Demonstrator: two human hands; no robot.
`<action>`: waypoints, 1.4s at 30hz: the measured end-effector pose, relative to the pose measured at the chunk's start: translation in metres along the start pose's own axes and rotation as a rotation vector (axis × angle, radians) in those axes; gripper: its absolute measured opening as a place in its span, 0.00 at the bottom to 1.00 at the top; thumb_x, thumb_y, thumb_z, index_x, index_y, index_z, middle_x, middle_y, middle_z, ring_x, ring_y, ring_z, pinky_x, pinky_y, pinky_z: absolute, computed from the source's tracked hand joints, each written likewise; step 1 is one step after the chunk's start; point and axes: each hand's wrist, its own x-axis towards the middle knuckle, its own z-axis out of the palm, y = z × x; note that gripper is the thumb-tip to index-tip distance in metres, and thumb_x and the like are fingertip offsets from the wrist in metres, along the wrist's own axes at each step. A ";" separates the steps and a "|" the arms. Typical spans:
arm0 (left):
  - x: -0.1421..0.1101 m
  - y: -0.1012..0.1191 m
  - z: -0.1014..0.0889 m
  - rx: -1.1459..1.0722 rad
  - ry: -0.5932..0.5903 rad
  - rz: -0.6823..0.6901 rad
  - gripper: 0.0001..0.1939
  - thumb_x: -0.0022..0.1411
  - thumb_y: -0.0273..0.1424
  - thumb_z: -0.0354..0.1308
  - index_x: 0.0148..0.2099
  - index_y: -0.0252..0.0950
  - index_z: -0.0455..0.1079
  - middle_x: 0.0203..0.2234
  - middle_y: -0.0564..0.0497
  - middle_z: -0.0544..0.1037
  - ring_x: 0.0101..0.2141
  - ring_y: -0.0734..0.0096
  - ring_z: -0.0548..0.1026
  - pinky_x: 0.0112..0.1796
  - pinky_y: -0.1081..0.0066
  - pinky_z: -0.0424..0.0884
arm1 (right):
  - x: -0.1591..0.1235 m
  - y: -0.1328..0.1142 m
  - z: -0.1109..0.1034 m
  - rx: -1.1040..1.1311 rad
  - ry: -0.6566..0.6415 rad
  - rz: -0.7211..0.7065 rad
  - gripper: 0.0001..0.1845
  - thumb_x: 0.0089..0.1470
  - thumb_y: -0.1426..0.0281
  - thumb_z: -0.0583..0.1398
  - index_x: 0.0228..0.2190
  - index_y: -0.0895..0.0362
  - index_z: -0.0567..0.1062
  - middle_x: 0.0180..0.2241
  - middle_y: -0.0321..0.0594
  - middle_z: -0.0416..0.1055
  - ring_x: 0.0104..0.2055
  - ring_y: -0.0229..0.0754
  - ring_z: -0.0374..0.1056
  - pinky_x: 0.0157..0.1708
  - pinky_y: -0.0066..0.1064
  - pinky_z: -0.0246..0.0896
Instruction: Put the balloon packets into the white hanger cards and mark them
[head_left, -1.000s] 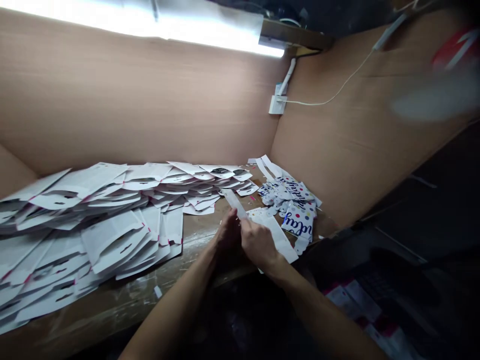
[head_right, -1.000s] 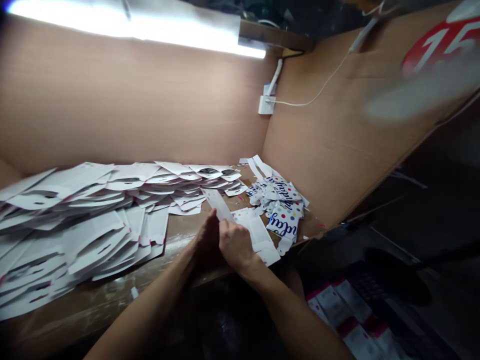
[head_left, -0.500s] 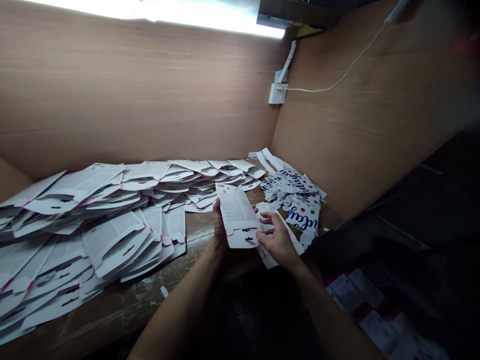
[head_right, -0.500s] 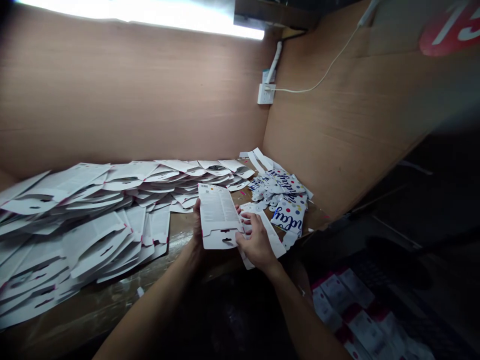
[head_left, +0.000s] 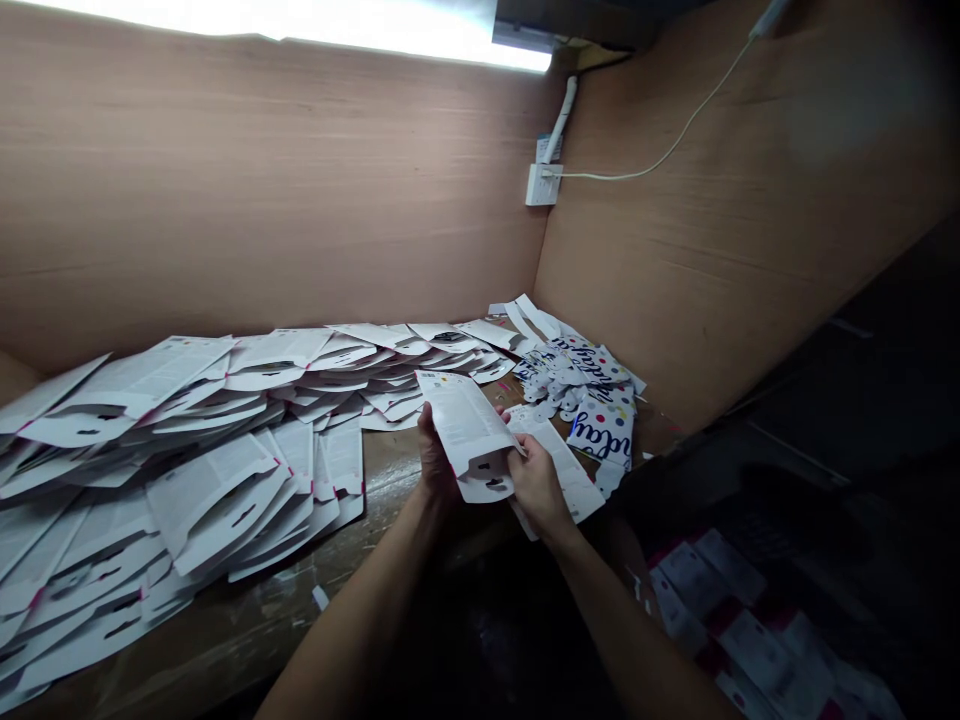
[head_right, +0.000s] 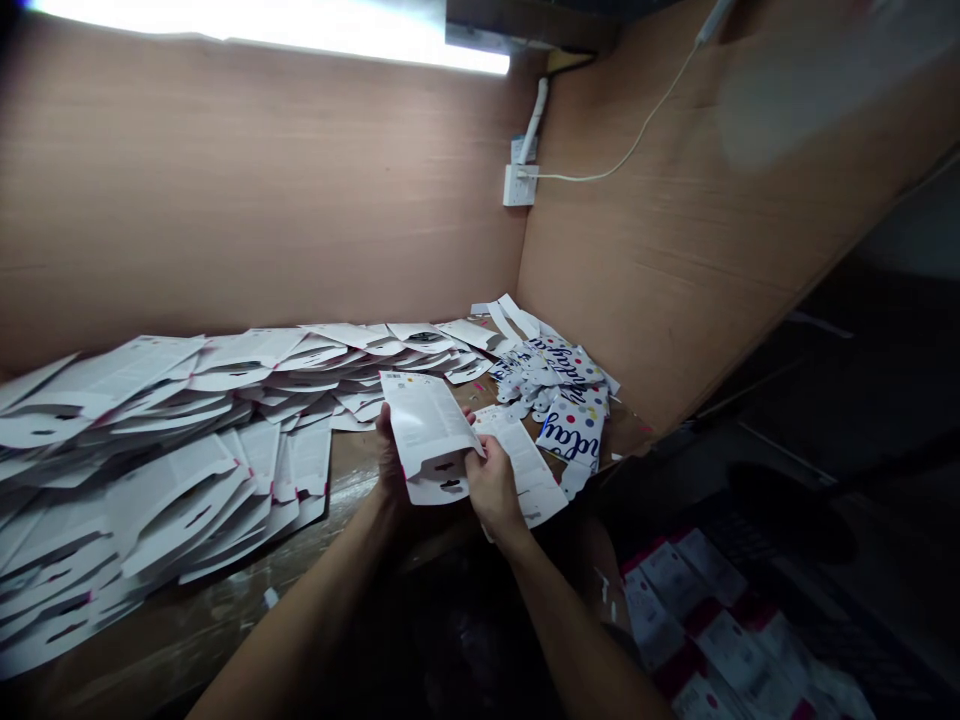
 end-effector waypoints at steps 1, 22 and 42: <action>0.001 -0.001 -0.001 -0.005 0.002 0.001 0.49 0.60 0.64 0.58 0.68 0.31 0.65 0.53 0.33 0.81 0.56 0.34 0.78 0.56 0.41 0.73 | 0.000 0.001 0.001 -0.146 0.042 -0.062 0.15 0.61 0.59 0.59 0.43 0.56 0.77 0.41 0.46 0.80 0.44 0.52 0.75 0.44 0.40 0.71; 0.016 0.000 -0.009 0.045 0.153 -0.002 0.49 0.60 0.65 0.56 0.69 0.34 0.61 0.50 0.32 0.81 0.50 0.37 0.81 0.48 0.37 0.79 | 0.019 0.043 -0.250 -1.084 -0.255 -0.494 0.35 0.55 0.76 0.61 0.64 0.52 0.73 0.66 0.49 0.69 0.71 0.55 0.62 0.72 0.59 0.49; 0.010 -0.002 -0.008 -0.035 0.164 -0.097 0.46 0.62 0.66 0.53 0.63 0.31 0.68 0.44 0.33 0.83 0.46 0.38 0.83 0.50 0.38 0.77 | -0.011 -0.003 -0.015 -0.754 -0.436 -0.857 0.30 0.65 0.79 0.50 0.65 0.57 0.71 0.58 0.54 0.76 0.62 0.56 0.72 0.61 0.51 0.71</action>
